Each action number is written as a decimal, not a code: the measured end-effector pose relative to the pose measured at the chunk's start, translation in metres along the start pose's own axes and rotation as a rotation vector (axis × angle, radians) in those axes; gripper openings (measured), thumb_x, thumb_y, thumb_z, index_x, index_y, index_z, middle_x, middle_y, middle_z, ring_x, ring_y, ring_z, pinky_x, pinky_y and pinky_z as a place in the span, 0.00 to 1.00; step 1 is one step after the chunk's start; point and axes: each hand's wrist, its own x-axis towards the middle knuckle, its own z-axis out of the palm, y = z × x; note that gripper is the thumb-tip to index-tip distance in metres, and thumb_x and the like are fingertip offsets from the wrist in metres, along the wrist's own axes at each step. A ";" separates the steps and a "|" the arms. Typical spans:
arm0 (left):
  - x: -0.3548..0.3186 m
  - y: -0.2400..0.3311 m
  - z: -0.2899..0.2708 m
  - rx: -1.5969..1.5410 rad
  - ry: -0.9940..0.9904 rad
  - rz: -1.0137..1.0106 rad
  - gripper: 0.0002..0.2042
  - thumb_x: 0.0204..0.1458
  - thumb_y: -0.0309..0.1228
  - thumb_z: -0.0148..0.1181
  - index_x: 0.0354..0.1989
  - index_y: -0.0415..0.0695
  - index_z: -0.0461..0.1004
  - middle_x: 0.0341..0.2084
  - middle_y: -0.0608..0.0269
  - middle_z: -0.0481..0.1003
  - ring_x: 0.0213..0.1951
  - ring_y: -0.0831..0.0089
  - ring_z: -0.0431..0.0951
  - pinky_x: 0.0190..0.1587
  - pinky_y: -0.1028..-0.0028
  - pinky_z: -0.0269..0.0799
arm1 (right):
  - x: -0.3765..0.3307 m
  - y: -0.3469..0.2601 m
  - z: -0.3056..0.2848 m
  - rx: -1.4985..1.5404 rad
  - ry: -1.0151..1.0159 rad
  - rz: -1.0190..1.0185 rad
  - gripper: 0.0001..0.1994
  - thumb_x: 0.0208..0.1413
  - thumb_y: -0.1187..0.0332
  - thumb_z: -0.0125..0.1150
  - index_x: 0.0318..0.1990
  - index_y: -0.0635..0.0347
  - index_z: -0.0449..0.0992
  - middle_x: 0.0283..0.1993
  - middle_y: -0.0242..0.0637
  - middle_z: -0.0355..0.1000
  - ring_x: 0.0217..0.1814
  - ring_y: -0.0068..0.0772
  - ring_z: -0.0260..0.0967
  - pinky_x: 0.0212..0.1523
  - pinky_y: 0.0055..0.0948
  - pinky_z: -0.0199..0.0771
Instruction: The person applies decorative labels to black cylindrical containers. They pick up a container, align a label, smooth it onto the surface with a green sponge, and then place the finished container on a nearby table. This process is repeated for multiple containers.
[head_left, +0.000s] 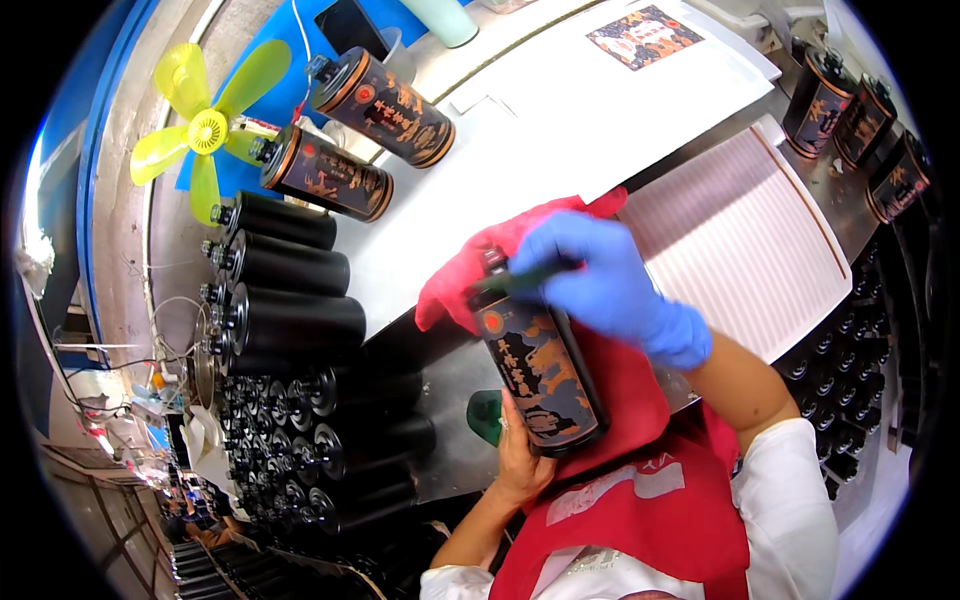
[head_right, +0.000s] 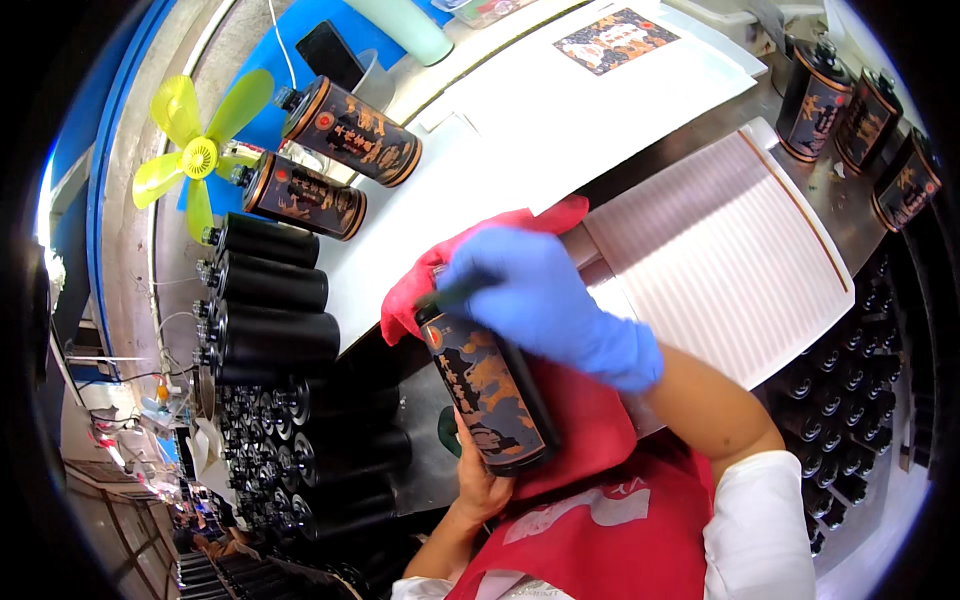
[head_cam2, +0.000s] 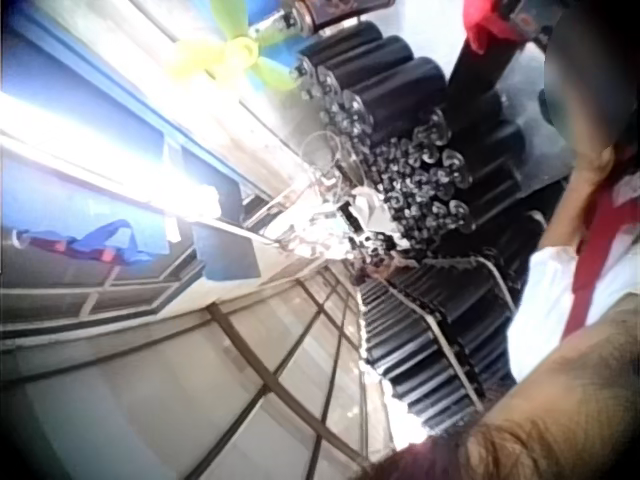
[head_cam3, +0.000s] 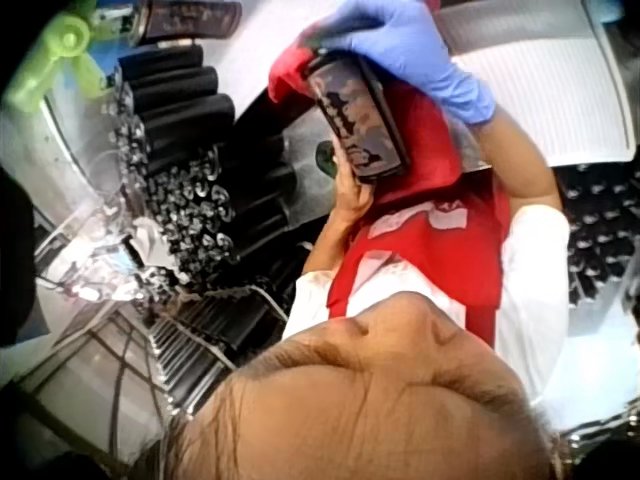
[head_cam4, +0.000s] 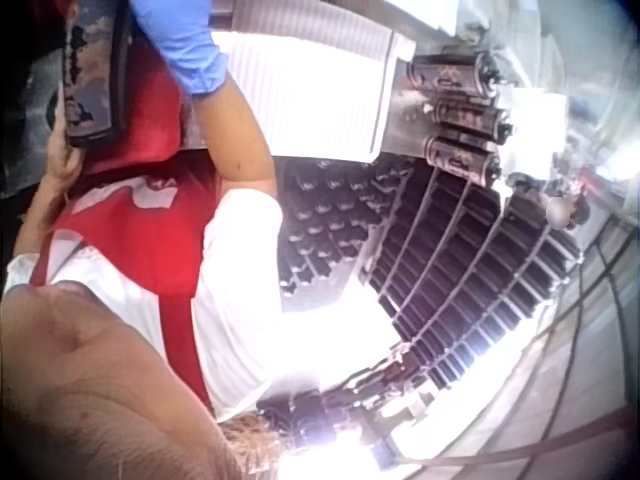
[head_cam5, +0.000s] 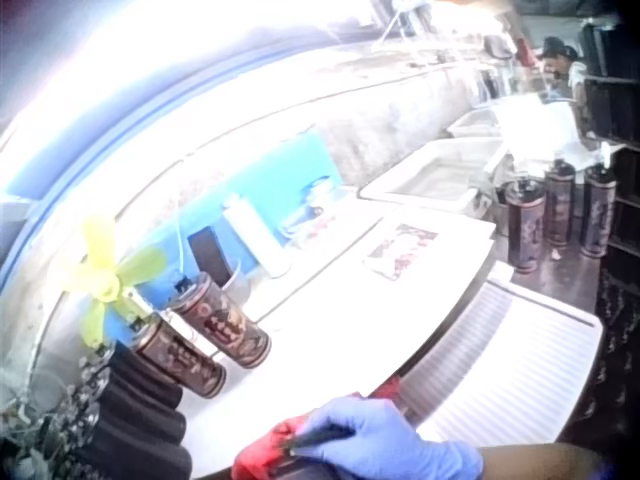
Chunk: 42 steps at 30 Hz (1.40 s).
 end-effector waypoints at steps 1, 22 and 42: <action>0.000 -0.002 0.000 -0.019 -0.003 0.025 0.42 0.45 0.15 0.57 0.64 0.25 0.34 0.53 0.38 0.65 0.54 0.46 0.67 0.56 0.63 0.61 | -0.015 0.008 0.002 -0.189 0.068 -0.317 0.10 0.39 0.83 0.61 0.31 0.62 0.76 0.31 0.36 0.73 0.32 0.33 0.72 0.36 0.26 0.73; 0.003 0.025 -0.012 0.142 0.357 0.161 0.28 0.37 0.19 0.65 0.51 0.26 0.66 0.44 0.35 0.72 0.46 0.46 0.75 0.53 0.59 0.67 | -0.080 -0.029 -0.007 -0.272 -0.416 -0.248 0.18 0.30 0.81 0.62 0.35 0.54 0.81 0.36 0.36 0.75 0.36 0.38 0.73 0.35 0.32 0.74; 0.010 0.031 -0.012 0.241 0.519 0.312 0.27 0.35 0.27 0.74 0.45 0.30 0.71 0.40 0.48 0.74 0.37 0.51 0.79 0.43 0.62 0.76 | 0.008 -0.054 0.015 -0.673 -0.331 -0.261 0.13 0.41 0.79 0.67 0.38 0.63 0.76 0.36 0.38 0.74 0.35 0.26 0.73 0.38 0.25 0.74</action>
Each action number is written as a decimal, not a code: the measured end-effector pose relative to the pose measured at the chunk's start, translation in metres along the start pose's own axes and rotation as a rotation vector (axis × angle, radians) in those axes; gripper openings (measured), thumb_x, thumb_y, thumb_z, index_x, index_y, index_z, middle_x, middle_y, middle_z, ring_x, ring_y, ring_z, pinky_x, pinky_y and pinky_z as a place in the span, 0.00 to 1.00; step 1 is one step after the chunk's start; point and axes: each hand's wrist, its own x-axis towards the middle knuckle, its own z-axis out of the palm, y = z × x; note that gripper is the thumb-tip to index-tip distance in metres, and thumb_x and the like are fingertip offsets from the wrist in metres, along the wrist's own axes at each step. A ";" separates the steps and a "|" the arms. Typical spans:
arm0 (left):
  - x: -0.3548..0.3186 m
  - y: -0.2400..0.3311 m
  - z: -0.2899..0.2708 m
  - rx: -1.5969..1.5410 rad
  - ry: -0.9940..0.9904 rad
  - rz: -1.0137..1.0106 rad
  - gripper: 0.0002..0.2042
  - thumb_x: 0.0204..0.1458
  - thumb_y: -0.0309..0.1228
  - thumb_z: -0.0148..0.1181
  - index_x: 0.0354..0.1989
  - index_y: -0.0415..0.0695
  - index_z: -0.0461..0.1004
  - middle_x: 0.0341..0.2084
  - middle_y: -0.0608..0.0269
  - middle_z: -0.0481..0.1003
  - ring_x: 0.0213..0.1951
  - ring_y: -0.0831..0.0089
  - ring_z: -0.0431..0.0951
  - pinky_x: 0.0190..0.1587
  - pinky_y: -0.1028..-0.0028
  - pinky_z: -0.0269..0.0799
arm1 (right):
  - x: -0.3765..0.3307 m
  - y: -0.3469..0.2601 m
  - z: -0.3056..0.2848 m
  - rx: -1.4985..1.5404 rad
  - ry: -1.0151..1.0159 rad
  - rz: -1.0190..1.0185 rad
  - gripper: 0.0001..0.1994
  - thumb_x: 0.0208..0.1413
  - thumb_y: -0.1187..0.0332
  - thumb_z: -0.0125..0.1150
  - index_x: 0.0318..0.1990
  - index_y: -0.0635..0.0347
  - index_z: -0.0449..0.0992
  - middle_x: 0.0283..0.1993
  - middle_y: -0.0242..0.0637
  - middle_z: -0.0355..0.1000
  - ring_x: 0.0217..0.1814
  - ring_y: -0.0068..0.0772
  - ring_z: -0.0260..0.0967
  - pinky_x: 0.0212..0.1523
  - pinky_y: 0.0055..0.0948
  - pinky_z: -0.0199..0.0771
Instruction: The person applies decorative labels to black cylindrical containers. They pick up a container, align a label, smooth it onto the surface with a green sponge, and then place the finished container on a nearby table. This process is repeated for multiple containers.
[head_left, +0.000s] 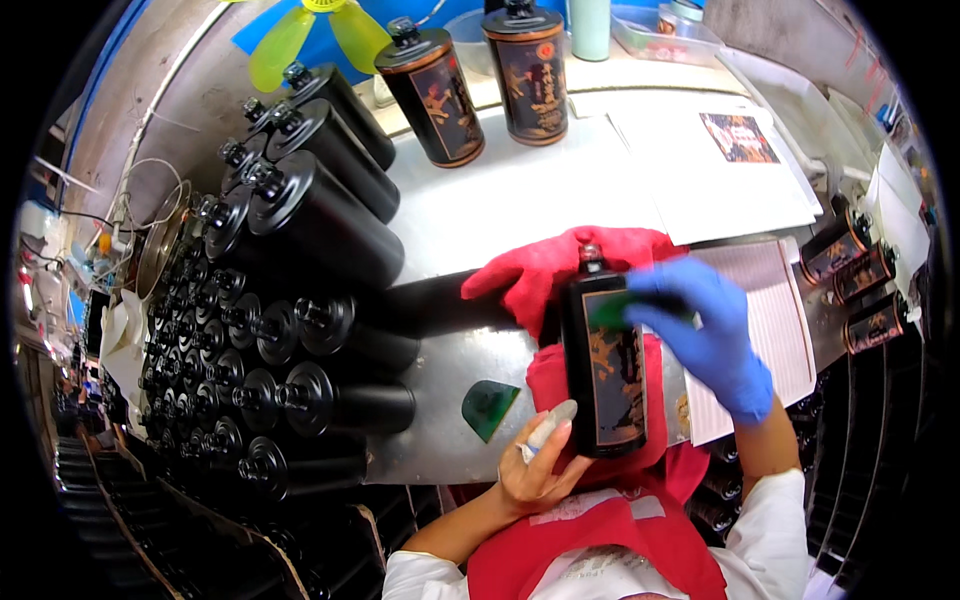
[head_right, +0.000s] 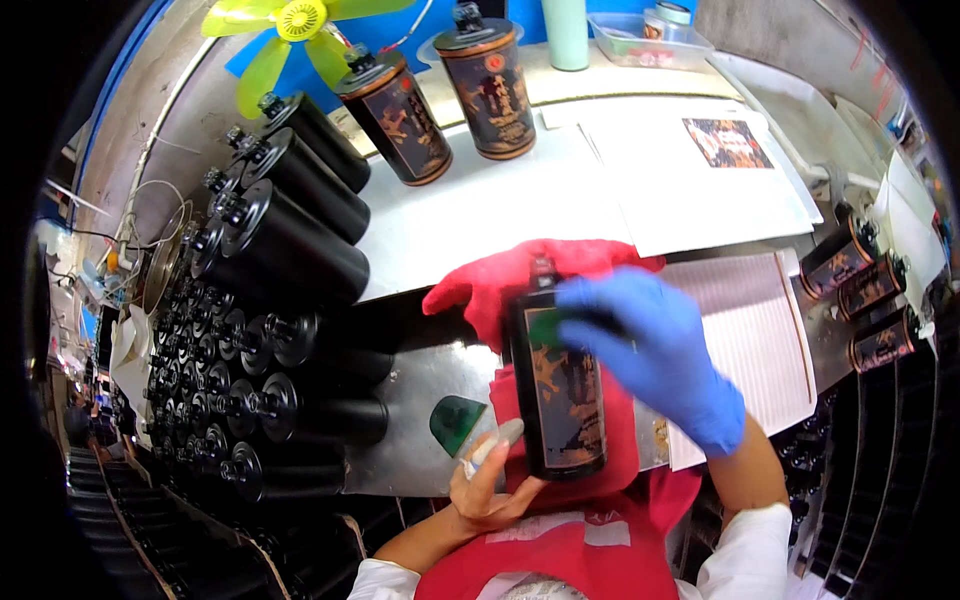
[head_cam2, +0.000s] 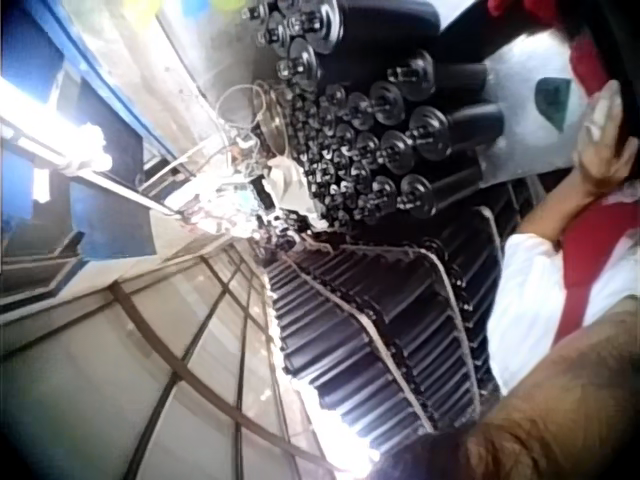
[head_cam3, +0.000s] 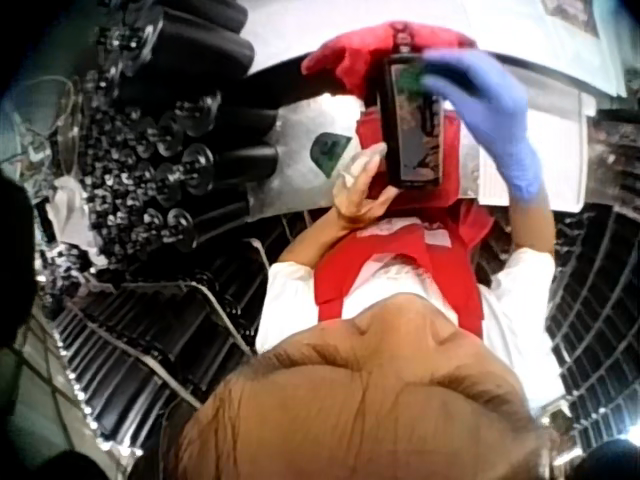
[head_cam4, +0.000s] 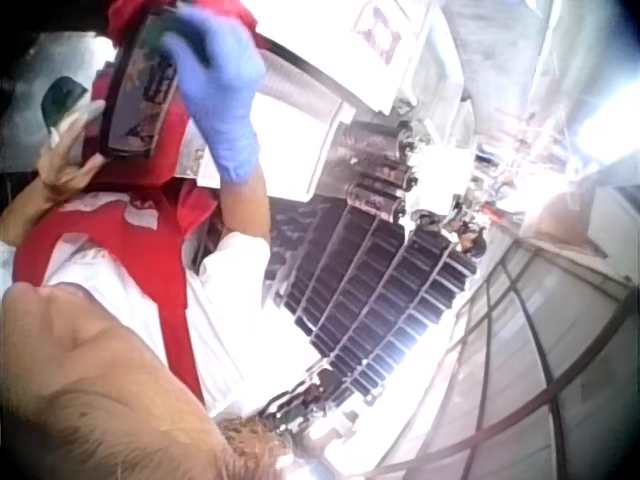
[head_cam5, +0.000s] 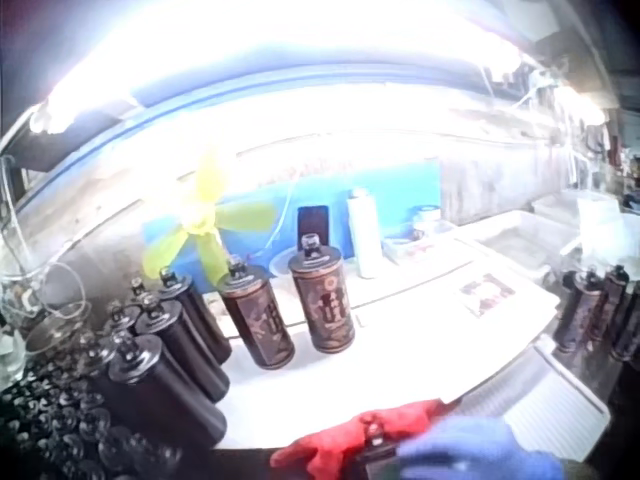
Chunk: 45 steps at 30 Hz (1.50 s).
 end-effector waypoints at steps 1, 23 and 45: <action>-0.003 0.000 0.003 -0.006 -0.004 0.005 0.28 0.35 0.28 0.74 0.46 0.30 0.71 0.41 0.47 0.73 0.38 0.50 0.78 0.43 0.62 0.76 | 0.008 0.007 0.003 0.073 0.105 0.107 0.12 0.41 0.79 0.66 0.37 0.63 0.76 0.35 0.38 0.74 0.35 0.28 0.73 0.37 0.25 0.73; -0.004 -0.012 0.017 -0.338 0.037 -0.084 0.46 0.33 0.32 0.77 0.59 0.31 0.52 0.50 0.35 0.65 0.44 0.53 0.74 0.45 0.63 0.74 | -0.097 -0.059 -0.009 -0.110 -0.449 -0.331 0.16 0.40 0.69 0.62 0.41 0.50 0.77 0.33 0.28 0.72 0.31 0.24 0.71 0.27 0.26 0.70; 0.020 -0.009 0.028 -0.422 -0.356 -0.240 0.55 0.32 0.29 0.75 0.64 0.28 0.39 0.53 0.41 0.65 0.53 0.52 0.70 0.55 0.62 0.63 | -0.158 -0.034 -0.047 0.554 -0.059 0.600 0.10 0.45 0.81 0.63 0.37 0.61 0.77 0.42 0.38 0.74 0.41 0.30 0.73 0.45 0.29 0.72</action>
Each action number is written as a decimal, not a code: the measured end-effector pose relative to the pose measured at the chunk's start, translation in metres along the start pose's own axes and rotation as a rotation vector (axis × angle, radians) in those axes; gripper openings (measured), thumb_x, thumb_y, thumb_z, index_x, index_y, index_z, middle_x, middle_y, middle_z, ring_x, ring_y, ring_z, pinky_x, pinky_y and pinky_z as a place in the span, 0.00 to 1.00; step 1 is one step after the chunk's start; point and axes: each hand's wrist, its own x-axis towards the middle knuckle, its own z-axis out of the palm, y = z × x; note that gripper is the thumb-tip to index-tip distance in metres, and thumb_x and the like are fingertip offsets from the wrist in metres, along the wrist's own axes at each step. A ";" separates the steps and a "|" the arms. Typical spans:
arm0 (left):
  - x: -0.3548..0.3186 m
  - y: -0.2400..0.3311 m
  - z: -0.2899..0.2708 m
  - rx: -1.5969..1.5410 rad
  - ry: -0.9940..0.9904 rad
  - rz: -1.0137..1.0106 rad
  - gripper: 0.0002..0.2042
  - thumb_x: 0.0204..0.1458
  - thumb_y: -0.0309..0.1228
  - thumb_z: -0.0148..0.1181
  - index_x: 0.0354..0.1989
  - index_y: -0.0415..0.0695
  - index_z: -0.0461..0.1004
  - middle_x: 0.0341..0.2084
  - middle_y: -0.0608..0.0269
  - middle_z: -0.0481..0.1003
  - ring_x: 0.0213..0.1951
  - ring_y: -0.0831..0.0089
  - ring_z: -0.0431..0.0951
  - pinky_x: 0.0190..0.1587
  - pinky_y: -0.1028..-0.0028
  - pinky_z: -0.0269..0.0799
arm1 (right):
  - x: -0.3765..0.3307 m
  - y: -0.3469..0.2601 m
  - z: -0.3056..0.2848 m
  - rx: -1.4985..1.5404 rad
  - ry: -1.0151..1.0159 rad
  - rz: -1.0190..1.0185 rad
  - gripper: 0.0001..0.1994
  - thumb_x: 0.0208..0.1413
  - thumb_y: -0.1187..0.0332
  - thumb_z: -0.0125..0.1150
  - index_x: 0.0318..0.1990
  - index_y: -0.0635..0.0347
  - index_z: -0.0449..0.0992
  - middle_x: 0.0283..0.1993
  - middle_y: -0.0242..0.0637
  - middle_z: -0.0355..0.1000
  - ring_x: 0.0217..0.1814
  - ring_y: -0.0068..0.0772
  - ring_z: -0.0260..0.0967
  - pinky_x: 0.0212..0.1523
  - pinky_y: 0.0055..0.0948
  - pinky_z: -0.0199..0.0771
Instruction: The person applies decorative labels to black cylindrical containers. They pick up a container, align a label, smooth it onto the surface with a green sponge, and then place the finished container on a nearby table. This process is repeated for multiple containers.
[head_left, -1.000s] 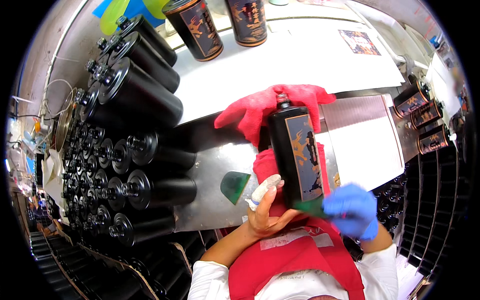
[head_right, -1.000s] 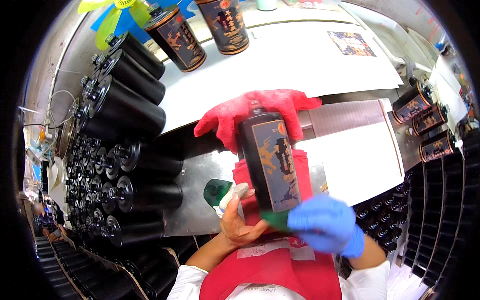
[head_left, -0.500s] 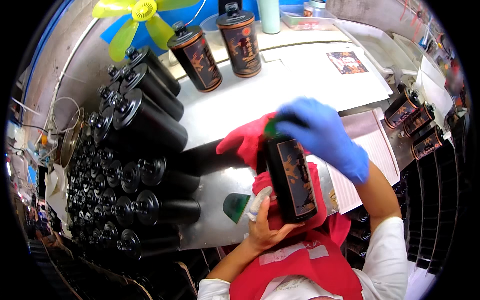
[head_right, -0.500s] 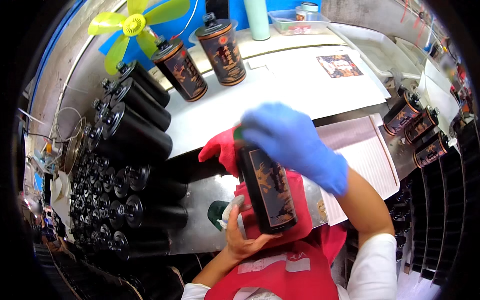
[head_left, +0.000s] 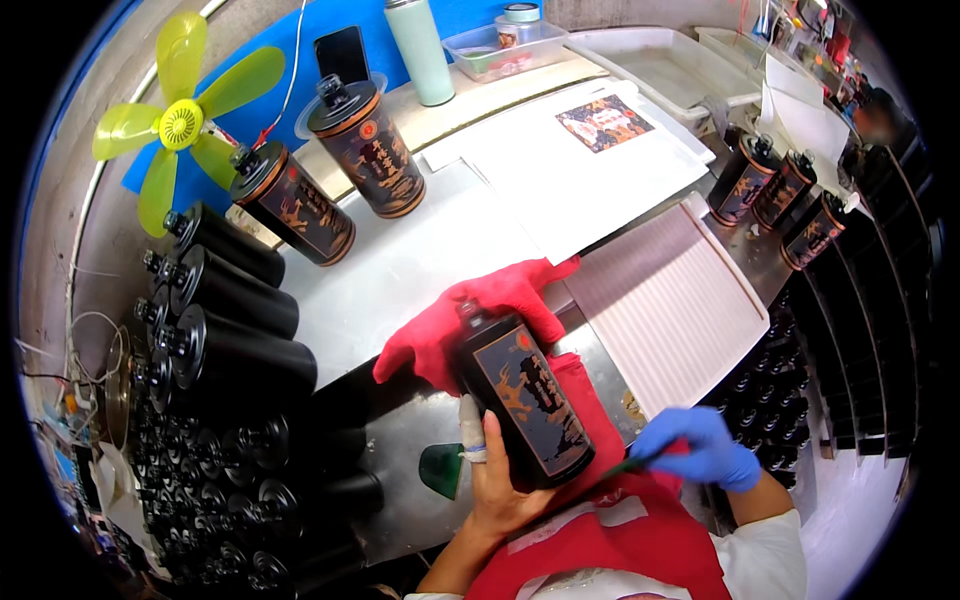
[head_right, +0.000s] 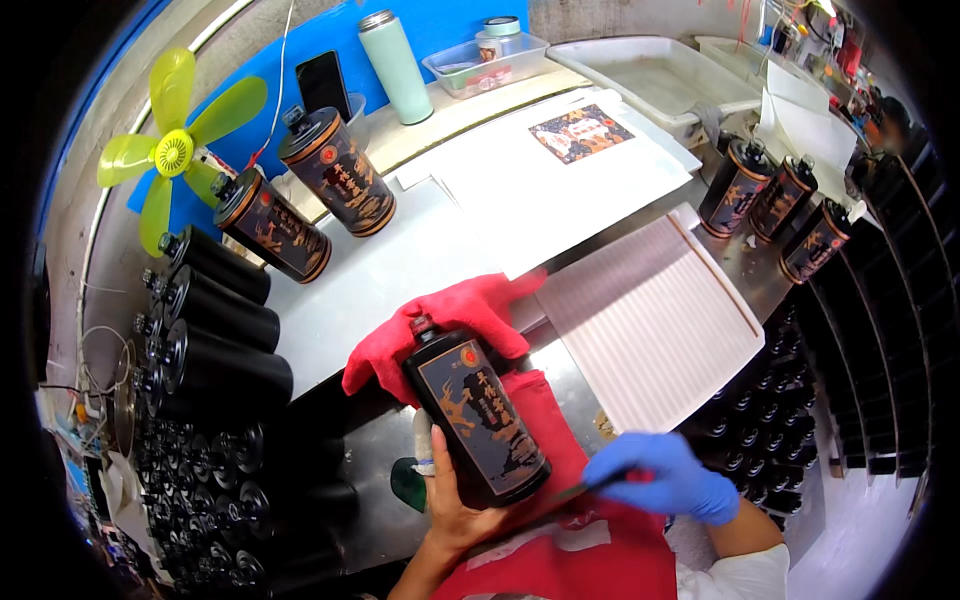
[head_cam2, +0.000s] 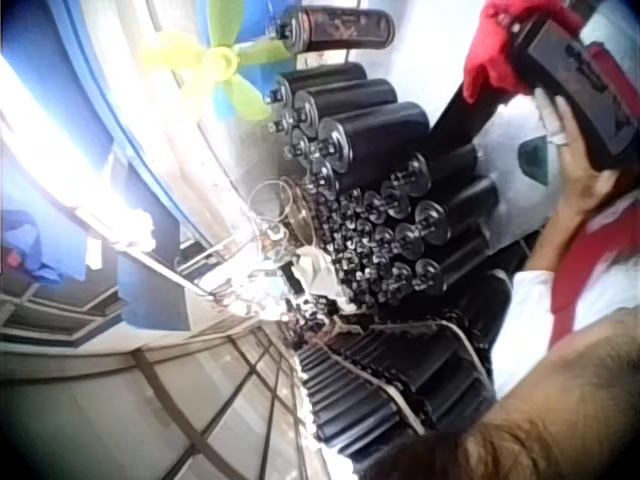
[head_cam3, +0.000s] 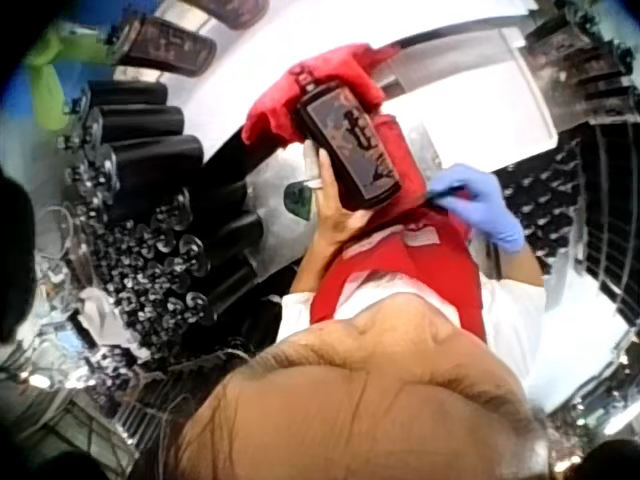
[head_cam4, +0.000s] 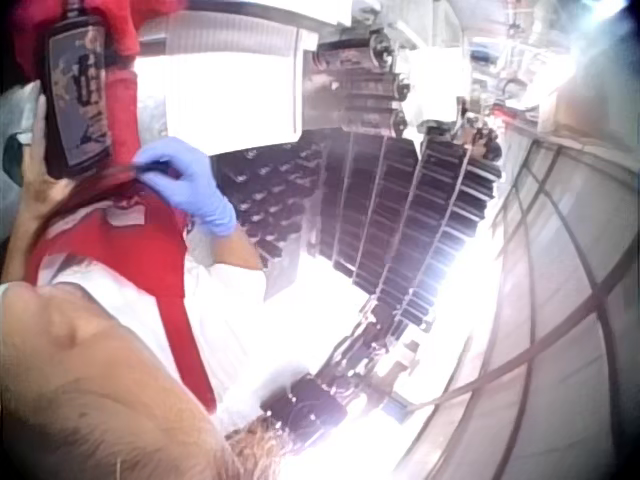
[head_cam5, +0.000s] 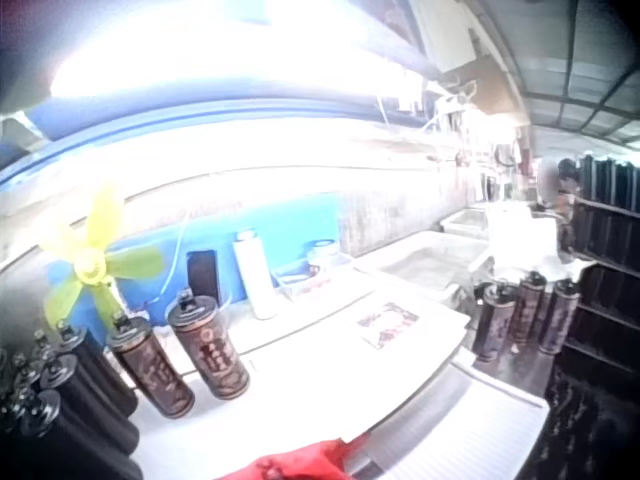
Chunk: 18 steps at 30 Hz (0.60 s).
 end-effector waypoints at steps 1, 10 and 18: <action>0.003 0.002 -0.002 -0.021 0.007 0.032 0.55 0.32 0.29 0.75 0.65 0.28 0.39 0.53 0.41 0.66 0.53 0.53 0.70 0.55 0.62 0.64 | -0.006 0.004 -0.005 0.108 0.146 0.234 0.10 0.45 0.81 0.63 0.37 0.62 0.76 0.42 0.37 0.74 0.42 0.28 0.72 0.46 0.28 0.71; 0.019 0.031 -0.009 0.313 0.090 0.131 0.36 0.29 0.37 0.78 0.51 0.37 0.70 0.55 0.24 0.58 0.51 0.40 0.70 0.49 0.61 0.70 | 0.028 0.042 -0.015 0.540 0.294 0.267 0.17 0.41 0.75 0.53 0.43 0.64 0.67 0.38 0.38 0.70 0.41 0.27 0.68 0.47 0.23 0.67; 0.016 0.035 -0.008 0.358 0.145 0.136 0.34 0.31 0.38 0.77 0.49 0.36 0.72 0.49 0.23 0.64 0.48 0.39 0.72 0.46 0.64 0.73 | 0.038 0.038 -0.017 0.723 0.266 0.314 0.10 0.45 0.72 0.52 0.37 0.60 0.67 0.31 0.38 0.67 0.32 0.28 0.66 0.37 0.23 0.68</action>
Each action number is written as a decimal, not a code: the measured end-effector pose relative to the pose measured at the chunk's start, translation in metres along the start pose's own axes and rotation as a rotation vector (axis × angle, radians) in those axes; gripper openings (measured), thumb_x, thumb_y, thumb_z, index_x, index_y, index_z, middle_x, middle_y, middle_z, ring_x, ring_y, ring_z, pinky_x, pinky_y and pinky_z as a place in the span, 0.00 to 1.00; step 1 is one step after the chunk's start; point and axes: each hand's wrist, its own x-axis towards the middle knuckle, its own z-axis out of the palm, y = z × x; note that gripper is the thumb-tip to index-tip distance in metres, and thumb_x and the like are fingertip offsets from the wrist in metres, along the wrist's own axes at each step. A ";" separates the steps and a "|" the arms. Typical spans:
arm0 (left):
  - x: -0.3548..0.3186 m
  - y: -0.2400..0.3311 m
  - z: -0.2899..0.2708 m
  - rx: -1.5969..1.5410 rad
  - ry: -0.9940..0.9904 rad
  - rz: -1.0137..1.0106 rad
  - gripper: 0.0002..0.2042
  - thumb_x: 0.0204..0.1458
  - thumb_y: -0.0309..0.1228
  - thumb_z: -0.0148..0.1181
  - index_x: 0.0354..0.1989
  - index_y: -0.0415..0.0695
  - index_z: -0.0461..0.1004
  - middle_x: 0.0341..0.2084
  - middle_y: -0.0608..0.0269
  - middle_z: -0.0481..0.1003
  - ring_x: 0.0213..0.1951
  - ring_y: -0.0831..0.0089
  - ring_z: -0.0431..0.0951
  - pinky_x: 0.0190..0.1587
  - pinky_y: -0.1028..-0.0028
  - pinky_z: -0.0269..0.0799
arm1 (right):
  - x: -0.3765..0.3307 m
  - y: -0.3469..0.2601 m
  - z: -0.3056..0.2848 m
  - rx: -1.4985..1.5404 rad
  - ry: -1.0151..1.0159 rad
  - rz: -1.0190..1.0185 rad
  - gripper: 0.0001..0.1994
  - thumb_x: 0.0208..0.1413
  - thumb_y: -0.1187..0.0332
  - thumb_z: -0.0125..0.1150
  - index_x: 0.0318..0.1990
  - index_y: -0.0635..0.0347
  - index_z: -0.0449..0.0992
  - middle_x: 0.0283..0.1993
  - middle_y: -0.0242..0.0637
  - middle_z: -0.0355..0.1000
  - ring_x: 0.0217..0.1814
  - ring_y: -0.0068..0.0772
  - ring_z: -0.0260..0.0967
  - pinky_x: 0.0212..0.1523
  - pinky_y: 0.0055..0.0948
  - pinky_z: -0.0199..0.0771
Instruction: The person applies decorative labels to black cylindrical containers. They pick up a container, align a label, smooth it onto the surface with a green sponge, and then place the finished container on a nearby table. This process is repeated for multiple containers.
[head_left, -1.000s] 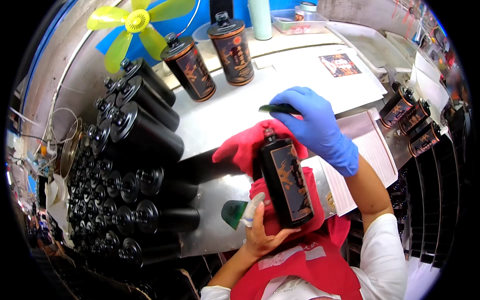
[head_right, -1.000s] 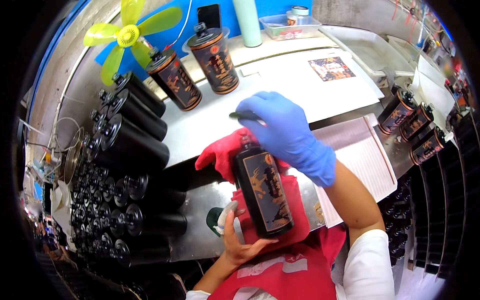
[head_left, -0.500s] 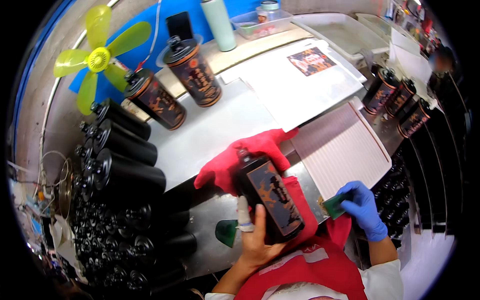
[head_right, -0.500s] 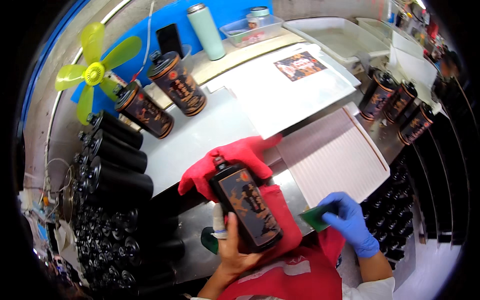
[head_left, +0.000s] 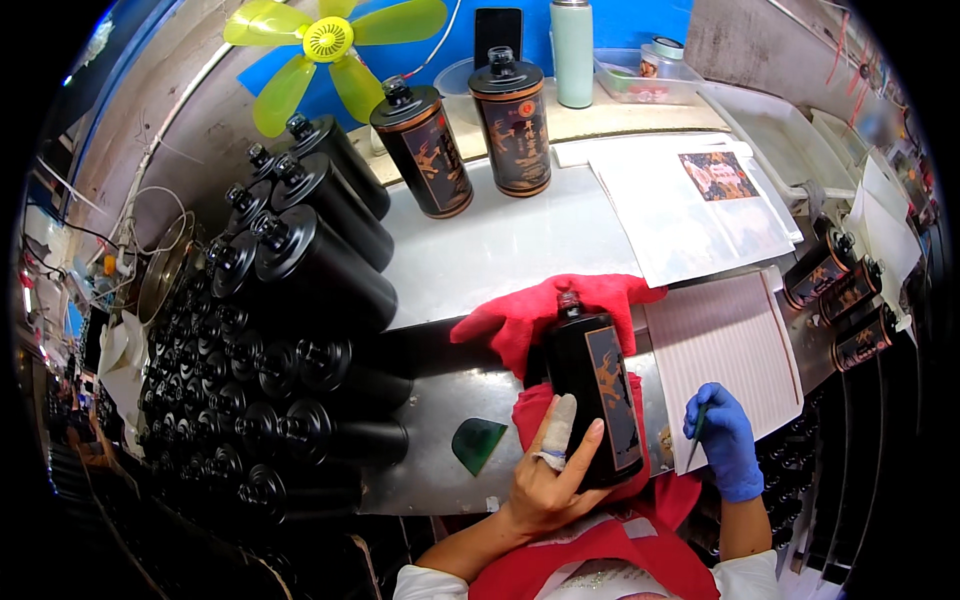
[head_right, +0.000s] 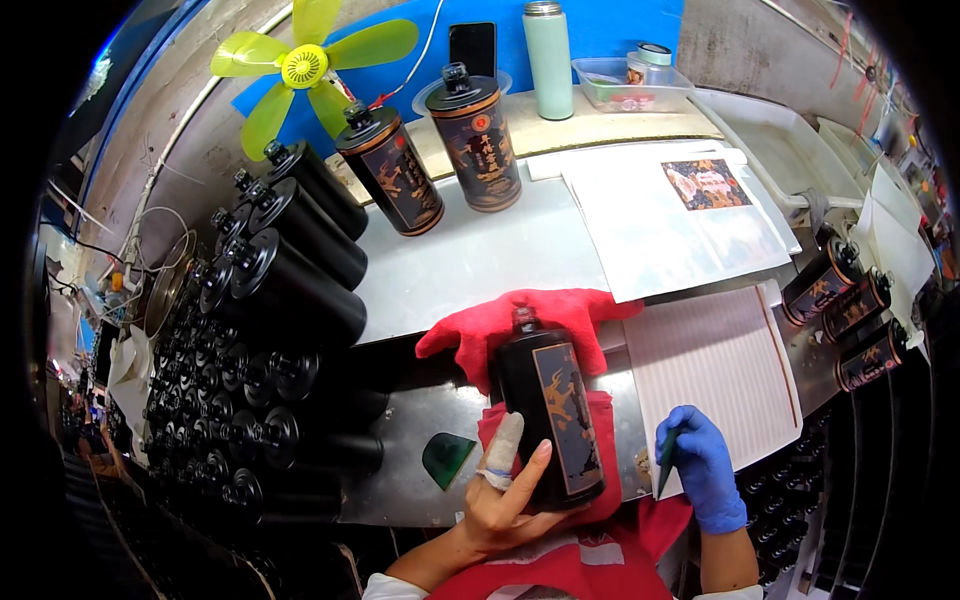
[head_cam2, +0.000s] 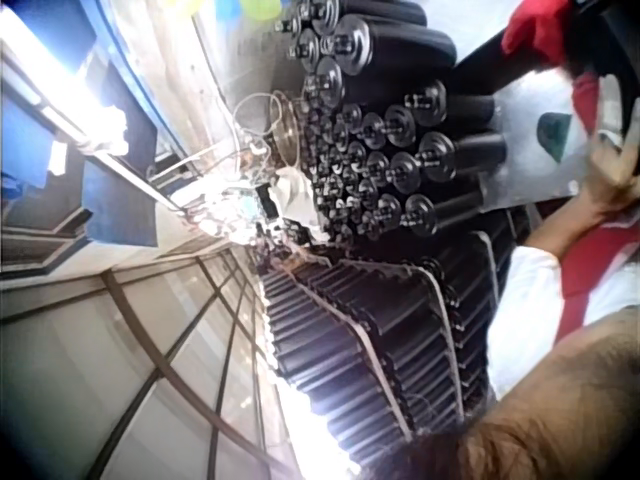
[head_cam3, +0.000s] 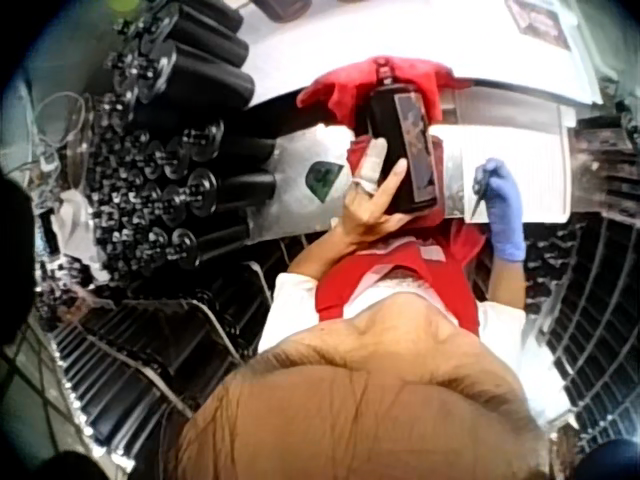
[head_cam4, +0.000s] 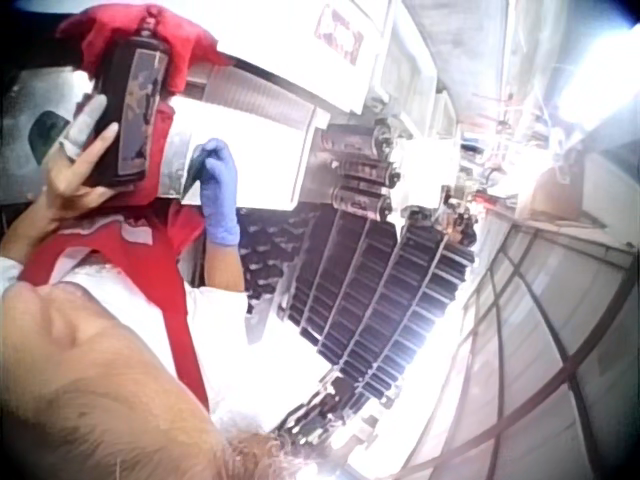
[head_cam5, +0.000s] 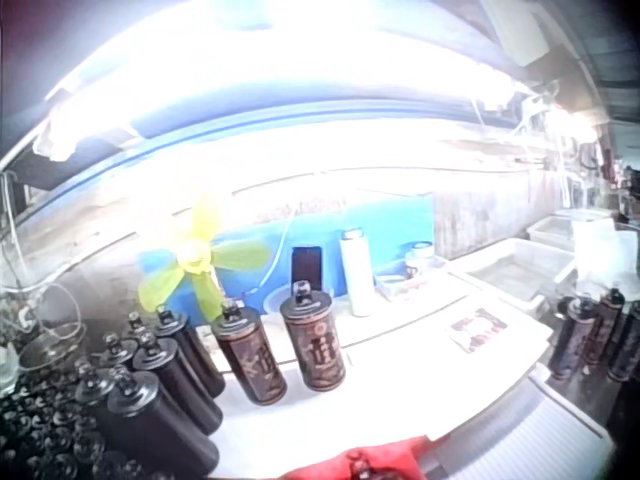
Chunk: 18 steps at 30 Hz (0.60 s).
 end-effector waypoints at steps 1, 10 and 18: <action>0.000 -0.001 0.002 0.013 -0.004 0.003 0.34 0.31 0.38 0.76 0.49 0.36 0.72 0.49 0.23 0.64 0.48 0.39 0.72 0.46 0.63 0.73 | -0.003 -0.002 -0.003 0.035 0.034 0.009 0.09 0.46 0.71 0.52 0.36 0.60 0.67 0.30 0.37 0.67 0.31 0.27 0.66 0.35 0.23 0.68; -0.012 -0.007 0.004 -0.038 0.039 0.006 0.38 0.27 0.40 0.79 0.48 0.35 0.68 0.49 0.27 0.65 0.49 0.42 0.72 0.48 0.60 0.73 | -0.036 -0.025 -0.124 0.084 0.599 -0.205 0.20 0.60 0.58 0.53 0.17 0.48 0.56 0.17 0.29 0.59 0.12 0.16 0.50 0.14 0.17 0.51; -0.004 -0.009 -0.006 -0.196 0.142 -0.010 0.36 0.28 0.44 0.79 0.39 0.38 0.62 0.45 0.27 0.68 0.45 0.46 0.76 0.44 0.63 0.75 | -0.034 -0.010 -0.145 0.060 0.586 -0.202 0.20 0.59 0.58 0.54 0.16 0.49 0.57 0.19 0.29 0.61 0.12 0.16 0.50 0.13 0.17 0.49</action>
